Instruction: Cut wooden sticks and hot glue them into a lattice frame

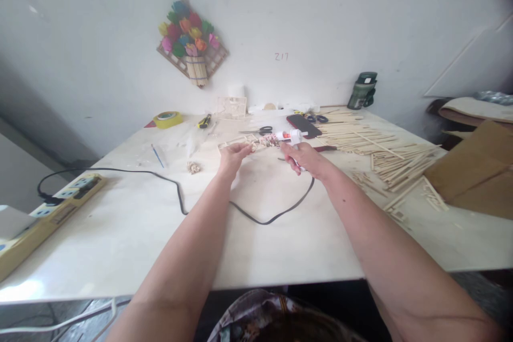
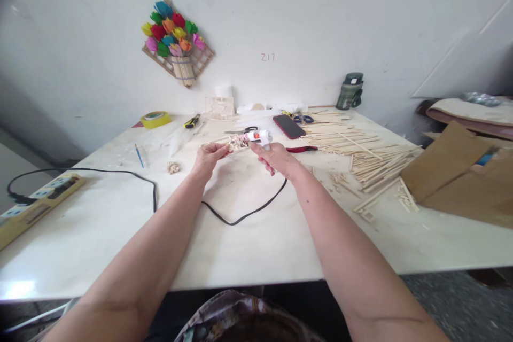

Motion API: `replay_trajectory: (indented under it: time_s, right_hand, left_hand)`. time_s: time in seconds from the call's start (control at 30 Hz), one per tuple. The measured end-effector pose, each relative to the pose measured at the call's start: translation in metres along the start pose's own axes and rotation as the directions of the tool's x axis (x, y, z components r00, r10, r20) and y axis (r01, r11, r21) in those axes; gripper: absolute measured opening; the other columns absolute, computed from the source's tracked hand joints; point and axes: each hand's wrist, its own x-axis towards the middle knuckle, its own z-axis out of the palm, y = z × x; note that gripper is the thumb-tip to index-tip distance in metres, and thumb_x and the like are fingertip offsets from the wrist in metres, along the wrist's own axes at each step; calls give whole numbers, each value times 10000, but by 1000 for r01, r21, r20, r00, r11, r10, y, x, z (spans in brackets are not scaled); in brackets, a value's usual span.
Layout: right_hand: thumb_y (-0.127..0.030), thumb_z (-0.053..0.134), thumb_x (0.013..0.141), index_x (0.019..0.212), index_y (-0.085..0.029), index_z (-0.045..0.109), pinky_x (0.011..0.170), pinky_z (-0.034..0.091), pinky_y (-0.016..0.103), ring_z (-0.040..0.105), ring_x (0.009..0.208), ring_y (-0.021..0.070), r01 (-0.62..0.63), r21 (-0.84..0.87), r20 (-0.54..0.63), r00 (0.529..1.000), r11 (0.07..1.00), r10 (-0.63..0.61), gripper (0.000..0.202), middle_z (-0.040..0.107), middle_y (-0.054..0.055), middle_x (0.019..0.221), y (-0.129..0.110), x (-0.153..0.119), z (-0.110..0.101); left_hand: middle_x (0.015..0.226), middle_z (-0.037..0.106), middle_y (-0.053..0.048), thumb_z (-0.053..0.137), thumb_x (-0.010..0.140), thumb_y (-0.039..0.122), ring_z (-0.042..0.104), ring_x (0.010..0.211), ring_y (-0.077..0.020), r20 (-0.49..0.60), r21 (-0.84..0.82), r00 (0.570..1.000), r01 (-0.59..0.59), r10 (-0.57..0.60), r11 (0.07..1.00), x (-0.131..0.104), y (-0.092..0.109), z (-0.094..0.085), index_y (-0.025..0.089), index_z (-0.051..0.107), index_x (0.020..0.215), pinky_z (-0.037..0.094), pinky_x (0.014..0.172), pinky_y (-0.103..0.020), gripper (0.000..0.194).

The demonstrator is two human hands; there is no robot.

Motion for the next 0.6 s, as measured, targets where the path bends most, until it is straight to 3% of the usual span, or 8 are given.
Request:
replay_trajectory:
  time_s: [0.6]
  right_hand:
    - [-634,564,644,597,-168,440,267,294,193,354,307,44,-8,5,-18,1000,1000,8,485,404,-57,452,1,1,1]
  left_hand:
    - [610,623,-26,711,569,397,520,578,-105,-6,3,1000,1,-1,1000,0,0,-1,133,662,653,389,619,-247,282]
